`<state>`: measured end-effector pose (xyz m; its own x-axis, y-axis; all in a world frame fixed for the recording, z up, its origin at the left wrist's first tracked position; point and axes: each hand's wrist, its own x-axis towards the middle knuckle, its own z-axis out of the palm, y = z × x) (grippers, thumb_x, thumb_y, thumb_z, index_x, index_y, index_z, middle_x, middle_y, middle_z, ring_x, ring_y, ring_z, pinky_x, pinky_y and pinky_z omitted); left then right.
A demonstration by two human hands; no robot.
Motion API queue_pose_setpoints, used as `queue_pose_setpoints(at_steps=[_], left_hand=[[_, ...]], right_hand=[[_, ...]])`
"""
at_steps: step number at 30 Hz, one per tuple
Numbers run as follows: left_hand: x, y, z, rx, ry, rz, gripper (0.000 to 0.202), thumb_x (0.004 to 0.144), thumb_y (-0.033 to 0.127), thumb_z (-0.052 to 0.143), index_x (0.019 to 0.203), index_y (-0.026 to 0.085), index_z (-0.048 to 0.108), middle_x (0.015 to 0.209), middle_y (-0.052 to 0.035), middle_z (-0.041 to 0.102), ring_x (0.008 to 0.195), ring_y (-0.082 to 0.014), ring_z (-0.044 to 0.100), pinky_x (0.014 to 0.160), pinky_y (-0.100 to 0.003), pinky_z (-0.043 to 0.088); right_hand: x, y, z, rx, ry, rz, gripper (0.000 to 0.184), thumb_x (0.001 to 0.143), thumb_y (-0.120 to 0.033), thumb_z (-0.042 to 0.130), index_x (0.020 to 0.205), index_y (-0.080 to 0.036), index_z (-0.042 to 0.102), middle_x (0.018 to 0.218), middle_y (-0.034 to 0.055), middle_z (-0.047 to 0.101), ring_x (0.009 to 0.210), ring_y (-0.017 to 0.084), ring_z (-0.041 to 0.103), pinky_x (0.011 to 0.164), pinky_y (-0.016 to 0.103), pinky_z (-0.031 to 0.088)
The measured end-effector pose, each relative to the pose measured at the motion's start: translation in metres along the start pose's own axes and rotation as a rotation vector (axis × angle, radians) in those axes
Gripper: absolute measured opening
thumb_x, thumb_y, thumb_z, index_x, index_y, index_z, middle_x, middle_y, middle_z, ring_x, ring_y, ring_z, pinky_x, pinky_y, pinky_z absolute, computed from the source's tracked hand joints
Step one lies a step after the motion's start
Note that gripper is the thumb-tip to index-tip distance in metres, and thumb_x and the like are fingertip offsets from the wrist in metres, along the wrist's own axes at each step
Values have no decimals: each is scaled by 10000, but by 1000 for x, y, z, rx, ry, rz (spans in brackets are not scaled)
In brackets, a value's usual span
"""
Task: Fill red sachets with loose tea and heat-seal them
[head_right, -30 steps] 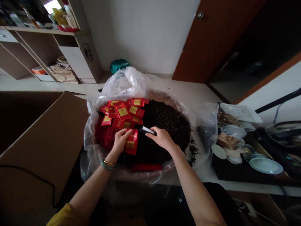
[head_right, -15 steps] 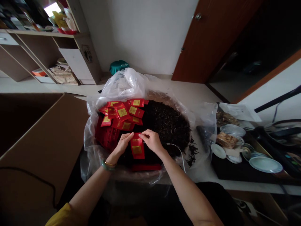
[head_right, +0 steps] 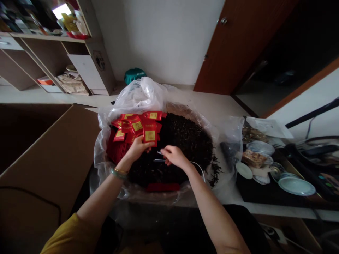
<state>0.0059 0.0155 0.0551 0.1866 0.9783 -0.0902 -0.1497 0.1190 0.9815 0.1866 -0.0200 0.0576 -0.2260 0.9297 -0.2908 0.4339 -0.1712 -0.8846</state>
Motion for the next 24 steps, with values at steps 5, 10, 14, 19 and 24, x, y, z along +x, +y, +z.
queue_pose_setpoints(at_steps=[5,10,14,19,24], left_hand=[[29,25,2,-281,108,163,461,631,188,785,1026,145,551,884,-42,685,843,-161,689,753,-246,551],[22,1,0,-257,349,374,864,719,229,743,1410,332,236,1474,-107,349,1217,-221,531,1017,-343,432],[9,-18,-3,-112,342,489,733,733,340,725,1366,318,355,1498,-101,307,1235,-239,507,1039,-355,400],[-15,-21,-7,20,128,310,397,757,364,659,1086,155,584,1053,-106,658,816,-159,668,758,-290,545],[-39,-34,-15,233,-182,47,315,732,342,648,956,120,648,850,-79,697,646,-140,640,557,-226,508]], right_hand=[[-17,-13,8,-721,-486,-74,289,596,-367,778,828,-210,705,802,14,707,726,178,639,598,228,428],[-17,-15,22,-839,-659,-59,261,634,-408,743,831,-237,748,811,-3,731,708,162,640,551,211,380],[-9,2,24,-698,-711,-57,254,634,-397,734,811,-216,757,738,-7,715,630,134,610,519,200,369],[5,30,19,-423,-716,68,332,563,-429,767,787,-185,754,544,-33,623,491,94,521,447,185,327],[9,37,14,-313,-704,64,295,571,-391,752,780,-183,758,591,-30,652,479,82,514,448,181,345]])
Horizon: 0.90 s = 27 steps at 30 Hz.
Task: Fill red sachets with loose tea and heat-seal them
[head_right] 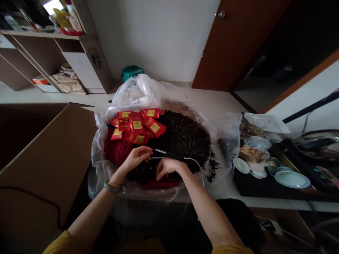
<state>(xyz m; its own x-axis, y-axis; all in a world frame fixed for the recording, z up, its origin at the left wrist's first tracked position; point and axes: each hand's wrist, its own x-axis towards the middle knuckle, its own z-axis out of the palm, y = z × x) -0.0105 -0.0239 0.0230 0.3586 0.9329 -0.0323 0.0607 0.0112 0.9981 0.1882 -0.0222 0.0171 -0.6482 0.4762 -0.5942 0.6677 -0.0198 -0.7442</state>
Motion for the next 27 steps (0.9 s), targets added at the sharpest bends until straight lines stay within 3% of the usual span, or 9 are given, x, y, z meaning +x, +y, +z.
queue_pose_setpoints(at_steps=[5,8,12,17,21,27], left_hand=[[-15,-6,-5,381,-342,-90,191,705,238,641,853,158,733,778,-42,733,655,-149,643,606,-213,470],[-20,0,-7,478,-437,-71,190,696,200,642,847,189,757,806,-26,747,711,-158,655,664,-205,455],[-24,9,-8,489,-415,-96,170,706,207,638,817,181,764,749,-7,733,654,-140,614,620,-192,424],[-28,14,-10,286,-372,-213,222,730,330,642,681,134,736,552,10,619,495,-92,467,476,-187,342],[-31,10,-11,-32,-348,-283,356,594,454,766,732,128,738,603,-16,636,517,-99,479,490,-201,383],[-34,6,-10,-280,-330,-329,515,457,590,805,578,104,682,504,-11,570,465,-83,437,447,-196,354]], right_hand=[[-3,-2,-4,-78,-23,-48,249,652,-325,681,830,-171,759,667,-11,688,524,96,558,496,186,390],[-8,-6,-7,-178,35,-90,208,674,-261,641,816,-164,759,660,-3,691,553,109,577,526,192,407],[-22,-14,-13,-231,167,-191,174,696,-218,602,774,-160,746,652,-5,679,565,107,577,550,191,418],[-33,-20,-16,-64,238,-108,206,750,-306,589,812,-144,700,654,-8,630,437,76,523,428,175,388],[-33,-21,-15,-2,230,-173,148,768,-275,590,800,-149,661,678,-12,626,517,95,582,497,186,429],[-33,-24,-13,131,185,-275,169,781,-331,621,784,-162,617,707,-17,628,630,129,629,604,237,491]])
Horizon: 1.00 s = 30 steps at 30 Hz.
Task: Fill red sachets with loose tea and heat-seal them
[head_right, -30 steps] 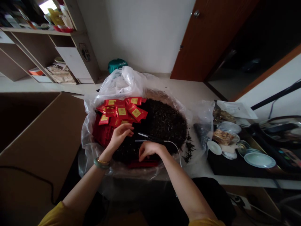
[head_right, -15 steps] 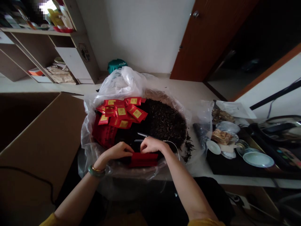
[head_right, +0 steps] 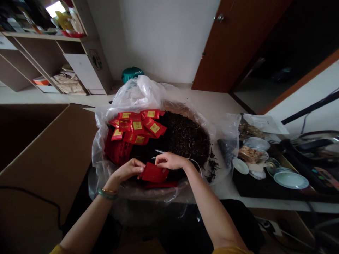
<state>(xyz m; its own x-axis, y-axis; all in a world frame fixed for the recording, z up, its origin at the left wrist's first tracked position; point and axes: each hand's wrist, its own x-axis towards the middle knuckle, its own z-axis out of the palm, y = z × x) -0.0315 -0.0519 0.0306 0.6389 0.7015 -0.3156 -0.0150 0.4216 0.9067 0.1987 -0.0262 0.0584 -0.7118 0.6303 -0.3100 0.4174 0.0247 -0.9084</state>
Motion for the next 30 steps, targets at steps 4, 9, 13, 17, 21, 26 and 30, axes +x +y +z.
queue_pose_setpoints(at_steps=[4,9,13,17,21,26,30], left_hand=[[0,1,0,-42,-9,-14,551,444,625,793,524,101,645,483,-12,551,451,-81,439,436,-195,351],[0,2,-1,-24,-39,-6,568,417,641,792,527,105,641,453,8,517,437,-72,403,417,-191,318],[2,0,-2,4,-5,-19,528,484,619,773,545,111,640,465,4,530,428,-78,417,413,-196,324],[4,5,3,285,259,90,367,647,485,696,649,118,688,485,10,557,421,-74,412,425,-194,307],[-1,29,15,651,485,289,157,709,274,621,687,148,712,621,-10,673,561,-121,548,544,-204,388],[-3,55,30,795,637,367,126,658,138,621,733,167,719,670,-8,700,609,-142,601,599,-215,434],[1,55,34,695,750,403,206,681,139,600,856,172,703,676,-1,673,606,-132,595,592,-209,448]], right_hand=[[0,-2,1,54,3,6,186,772,-349,632,773,-167,593,701,-26,618,626,131,630,603,241,498],[0,-5,4,57,13,5,177,771,-344,621,764,-171,589,704,-29,622,636,138,637,621,267,514],[0,-3,3,26,8,6,169,783,-337,610,777,-168,601,697,-27,627,641,134,634,618,257,513],[-2,-6,1,-231,48,-6,202,750,-304,665,898,-169,651,809,13,672,705,150,637,661,274,521],[-6,-26,9,-518,449,-302,376,740,-278,708,1095,-187,622,1116,89,636,963,198,615,848,357,513],[-6,-49,27,-866,645,-712,236,900,-166,500,1089,-187,640,1057,78,663,1067,205,542,954,402,471],[-3,-47,35,-1026,749,-663,292,924,-138,433,1138,-161,631,1017,94,662,1013,218,534,909,390,485]])
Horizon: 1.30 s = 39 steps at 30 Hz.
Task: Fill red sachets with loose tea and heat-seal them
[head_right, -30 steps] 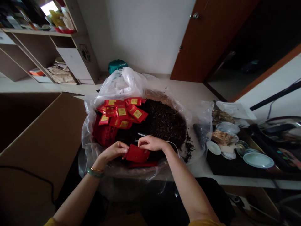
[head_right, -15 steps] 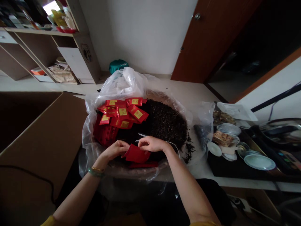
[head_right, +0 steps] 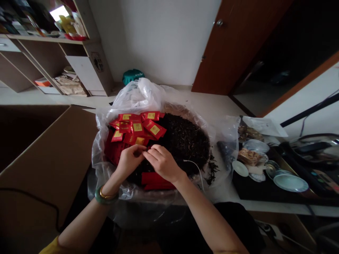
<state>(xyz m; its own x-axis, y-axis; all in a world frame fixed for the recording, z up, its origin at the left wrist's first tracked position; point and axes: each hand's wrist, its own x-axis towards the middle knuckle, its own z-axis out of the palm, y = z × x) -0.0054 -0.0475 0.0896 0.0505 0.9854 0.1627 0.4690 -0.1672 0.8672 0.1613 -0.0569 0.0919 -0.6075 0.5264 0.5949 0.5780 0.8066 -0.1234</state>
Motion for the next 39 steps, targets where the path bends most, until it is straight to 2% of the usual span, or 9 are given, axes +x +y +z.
queue_pose_setpoints(at_steps=[4,7,12,15,18,26,31,36,39], left_hand=[[-6,-1,7,-17,163,75,233,780,187,550,991,191,648,663,10,618,562,-117,560,569,-213,448],[-12,-1,14,152,269,313,243,838,157,496,1048,192,613,788,-30,655,694,-148,610,686,-252,488],[-19,-9,29,392,327,731,250,902,109,410,1117,140,535,801,-60,671,714,-162,622,680,-278,515],[-19,-16,33,452,353,797,262,905,95,403,1143,137,503,793,-56,674,650,-149,616,640,-270,521],[-18,-21,34,514,334,804,287,903,96,400,1176,138,480,838,-72,688,663,-157,628,643,-278,528],[-20,-31,38,546,297,853,465,898,90,393,1356,103,315,897,-98,697,691,-173,634,636,-275,521],[-21,-26,36,477,257,877,497,887,133,471,1363,119,331,856,-69,687,776,-181,627,730,-298,506],[-15,-25,14,695,292,720,464,797,334,644,1230,206,539,1143,-123,626,1104,-308,530,990,-502,333],[-7,-31,3,727,205,721,427,802,358,648,1194,203,575,1087,-99,663,982,-270,563,936,-457,358]], right_hand=[[-2,-5,9,-37,11,100,276,908,-125,430,1037,-143,673,966,117,664,939,234,514,835,389,492],[-2,-11,15,124,-39,216,278,858,-85,433,936,-147,693,892,120,664,889,236,511,815,389,488],[-1,-4,16,835,-76,713,318,728,-75,413,814,-189,697,636,6,614,634,159,522,643,287,473],[2,2,14,1311,-18,901,256,682,-143,458,758,-177,700,630,2,628,621,141,541,649,272,463],[5,2,12,1594,45,946,155,674,-224,558,723,-171,695,729,31,675,732,162,592,773,310,459],[4,-1,15,1342,-106,897,307,733,-444,646,693,-144,691,675,7,663,750,168,579,765,308,424],[-1,7,30,1246,69,1023,298,697,-448,668,714,-150,673,661,-3,655,692,159,577,714,295,437],[-2,12,36,1192,240,1039,247,703,-413,673,783,-179,661,745,9,689,763,184,612,755,311,468],[-1,10,33,1240,263,1004,262,722,-423,667,836,-187,669,796,15,705,798,190,627,788,326,479]])
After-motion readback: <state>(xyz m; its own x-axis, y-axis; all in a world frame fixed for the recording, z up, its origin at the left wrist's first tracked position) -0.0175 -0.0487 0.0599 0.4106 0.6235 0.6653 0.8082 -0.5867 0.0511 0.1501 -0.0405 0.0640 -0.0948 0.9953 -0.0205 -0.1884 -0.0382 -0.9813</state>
